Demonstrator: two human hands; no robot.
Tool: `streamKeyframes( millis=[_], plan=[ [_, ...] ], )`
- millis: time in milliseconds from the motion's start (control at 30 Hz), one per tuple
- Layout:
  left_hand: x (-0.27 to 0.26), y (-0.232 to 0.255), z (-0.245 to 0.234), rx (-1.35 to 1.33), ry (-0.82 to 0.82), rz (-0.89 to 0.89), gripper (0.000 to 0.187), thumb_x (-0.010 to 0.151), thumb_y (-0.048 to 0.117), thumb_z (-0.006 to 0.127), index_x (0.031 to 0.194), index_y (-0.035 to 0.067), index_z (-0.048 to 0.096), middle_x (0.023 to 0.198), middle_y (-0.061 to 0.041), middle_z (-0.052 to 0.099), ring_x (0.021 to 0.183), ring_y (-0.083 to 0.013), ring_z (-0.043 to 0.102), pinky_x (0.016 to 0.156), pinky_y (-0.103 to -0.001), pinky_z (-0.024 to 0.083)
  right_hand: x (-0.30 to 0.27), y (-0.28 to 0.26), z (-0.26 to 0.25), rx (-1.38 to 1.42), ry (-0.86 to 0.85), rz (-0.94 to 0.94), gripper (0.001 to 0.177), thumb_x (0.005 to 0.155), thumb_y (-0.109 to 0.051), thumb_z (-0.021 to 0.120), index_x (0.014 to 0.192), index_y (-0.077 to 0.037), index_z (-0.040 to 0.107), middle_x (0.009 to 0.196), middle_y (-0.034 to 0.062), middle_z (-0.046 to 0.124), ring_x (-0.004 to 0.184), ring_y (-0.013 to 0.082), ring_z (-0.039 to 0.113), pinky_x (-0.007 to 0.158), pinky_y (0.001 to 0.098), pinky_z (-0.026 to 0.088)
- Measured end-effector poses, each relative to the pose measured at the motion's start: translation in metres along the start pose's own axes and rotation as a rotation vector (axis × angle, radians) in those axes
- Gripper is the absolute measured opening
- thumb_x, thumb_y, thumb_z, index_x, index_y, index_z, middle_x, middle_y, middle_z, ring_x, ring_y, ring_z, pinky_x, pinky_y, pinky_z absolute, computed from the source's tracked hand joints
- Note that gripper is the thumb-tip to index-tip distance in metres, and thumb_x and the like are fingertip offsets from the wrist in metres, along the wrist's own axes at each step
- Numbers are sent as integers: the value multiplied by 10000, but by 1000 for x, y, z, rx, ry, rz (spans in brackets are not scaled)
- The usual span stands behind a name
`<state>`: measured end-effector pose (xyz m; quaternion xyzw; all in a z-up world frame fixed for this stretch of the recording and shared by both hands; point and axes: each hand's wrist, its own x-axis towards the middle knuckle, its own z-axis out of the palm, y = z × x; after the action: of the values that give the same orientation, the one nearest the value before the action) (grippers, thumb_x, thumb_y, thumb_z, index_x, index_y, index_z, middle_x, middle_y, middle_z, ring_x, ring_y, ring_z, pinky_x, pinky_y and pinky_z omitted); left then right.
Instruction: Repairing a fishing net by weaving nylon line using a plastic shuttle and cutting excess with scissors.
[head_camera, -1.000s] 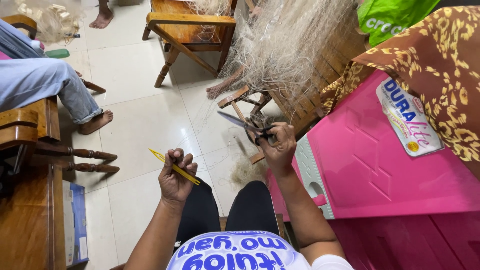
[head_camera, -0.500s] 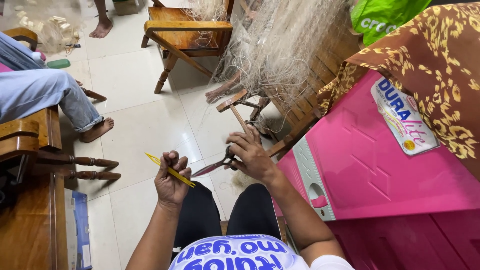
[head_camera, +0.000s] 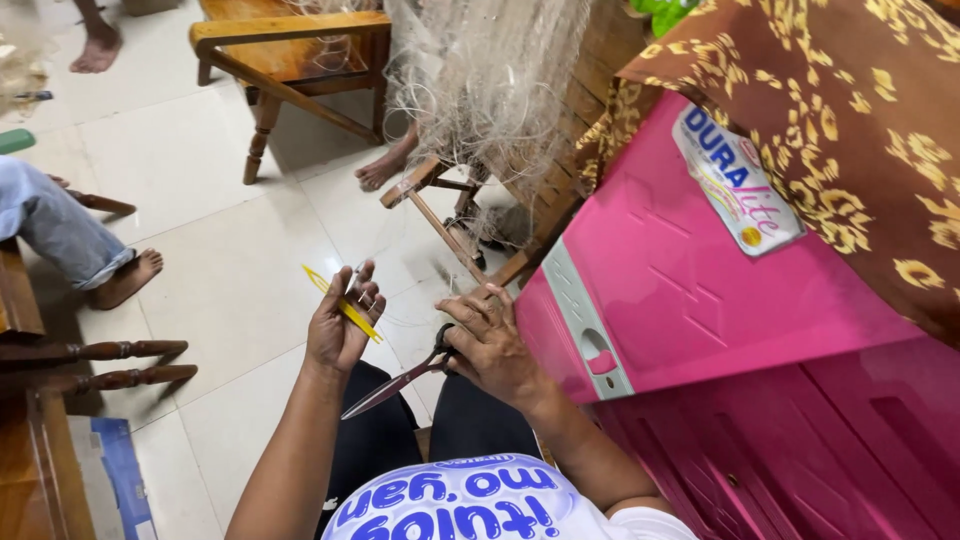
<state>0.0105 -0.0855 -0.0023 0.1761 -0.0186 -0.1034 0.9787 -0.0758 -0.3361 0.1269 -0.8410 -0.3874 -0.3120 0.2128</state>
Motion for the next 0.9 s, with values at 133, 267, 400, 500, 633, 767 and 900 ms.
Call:
streamKeyframes(
  millis=[133, 267, 400, 500, 633, 767, 900],
  plan=[
    [11, -15, 22, 46, 31, -84, 254, 1058, 279, 547, 1157, 156, 745, 1407, -197, 634, 1151, -279, 686, 997, -448, 574, -15, 2, -2, -49, -2, 39, 326, 1042, -440, 522, 922, -152, 617, 1394, 80, 619, 1203, 290, 581, 1136, 585, 258],
    [15, -24, 53, 287, 136, -88, 256, 1056, 268, 552, 1164, 91, 702, 1379, -195, 648, 1195, -312, 679, 1065, -519, 532, -20, 3, -10, -96, -23, 51, 275, 1014, -426, 569, 941, -167, 622, 1411, 68, 612, 1231, 279, 575, 1130, 572, 267],
    [19, -42, 69, 467, 21, -59, 344, 1029, 261, 609, 1191, -34, 679, 1075, -187, 699, 856, -200, 668, 676, -240, 546, -24, 2, -7, -110, -1, 47, 303, 1020, -448, 552, 918, -172, 622, 1415, 67, 616, 1245, 275, 574, 1139, 578, 255],
    [15, -62, 90, 571, -115, -160, 417, 1061, 305, 561, 1195, -72, 680, 805, -82, 550, 526, -43, 416, 398, -138, 317, -22, -1, -13, -113, -1, 47, 325, 1037, -462, 515, 927, -177, 625, 1424, 69, 614, 1237, 280, 580, 1129, 579, 267],
    [15, -86, 127, 498, -214, -239, 509, 1068, 354, 536, 1250, -108, 648, 702, 13, 418, 465, 16, 309, 383, -115, 286, -25, -5, -19, -123, 0, 44, 376, 1063, -491, 448, 932, -181, 617, 1411, 60, 620, 1228, 271, 584, 1143, 578, 256],
    [27, -95, 137, 459, -273, -219, 550, 1039, 432, 559, 1238, -78, 617, 671, 37, 356, 451, 12, 296, 398, -132, 265, -28, -7, -30, -108, 11, 37, 407, 1080, -492, 414, 931, -171, 614, 1383, 83, 627, 1211, 302, 591, 1125, 598, 264],
    [43, -102, 142, 635, -188, -95, 439, 1032, 355, 663, 821, -29, 693, 578, 2, 375, 426, -34, 317, 411, -188, 245, -28, -9, -38, -108, 19, 15, 417, 1087, -502, 394, 924, -184, 609, 1390, 69, 630, 1172, 278, 600, 1126, 597, 257]
  ],
)
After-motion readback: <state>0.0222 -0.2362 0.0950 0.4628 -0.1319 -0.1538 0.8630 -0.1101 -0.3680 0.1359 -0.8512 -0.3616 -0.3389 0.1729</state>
